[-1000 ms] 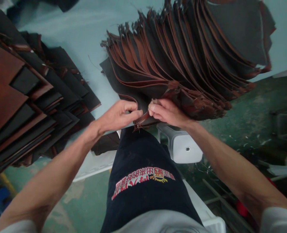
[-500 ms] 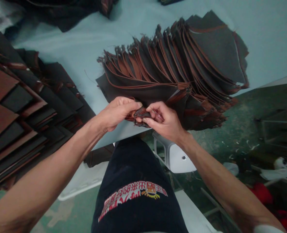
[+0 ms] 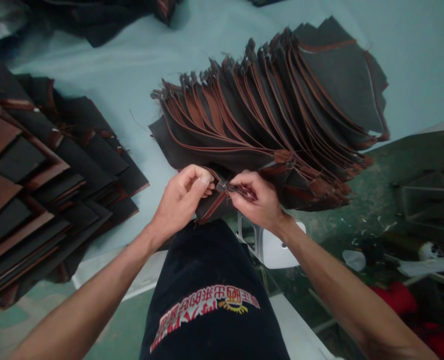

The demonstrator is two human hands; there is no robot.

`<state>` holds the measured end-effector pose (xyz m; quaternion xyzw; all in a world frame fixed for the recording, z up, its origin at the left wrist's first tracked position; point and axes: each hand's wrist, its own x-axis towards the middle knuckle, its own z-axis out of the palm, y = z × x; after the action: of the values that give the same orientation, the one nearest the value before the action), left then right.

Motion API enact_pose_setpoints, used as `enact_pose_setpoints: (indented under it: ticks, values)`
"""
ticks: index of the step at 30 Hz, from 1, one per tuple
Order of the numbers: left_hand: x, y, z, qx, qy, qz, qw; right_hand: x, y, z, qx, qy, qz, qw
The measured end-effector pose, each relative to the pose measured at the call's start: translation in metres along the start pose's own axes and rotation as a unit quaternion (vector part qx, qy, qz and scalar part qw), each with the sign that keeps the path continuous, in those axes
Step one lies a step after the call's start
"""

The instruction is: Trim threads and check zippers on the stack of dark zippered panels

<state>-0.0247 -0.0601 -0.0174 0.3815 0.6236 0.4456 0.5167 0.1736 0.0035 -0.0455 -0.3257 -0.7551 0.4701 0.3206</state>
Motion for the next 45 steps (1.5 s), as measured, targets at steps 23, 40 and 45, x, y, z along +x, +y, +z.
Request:
enact_pose_setpoints:
  ticks: [23, 40, 45]
  values:
    - [-0.006, 0.016, -0.016, 0.076, -0.163, 0.044, 0.983, 0.006, -0.007, -0.014, 0.061, -0.082, 0.083, 0.991]
    - [0.013, 0.026, 0.000, 0.052, -0.221, 0.037, 0.973, 0.021, -0.030, -0.027, 0.191, -0.133, 0.187, 0.954]
    - [0.014, 0.028, 0.000, 0.073, -0.241, 0.051, 0.967, 0.025, -0.030, -0.032, 0.214, -0.164, 0.207, 0.941]
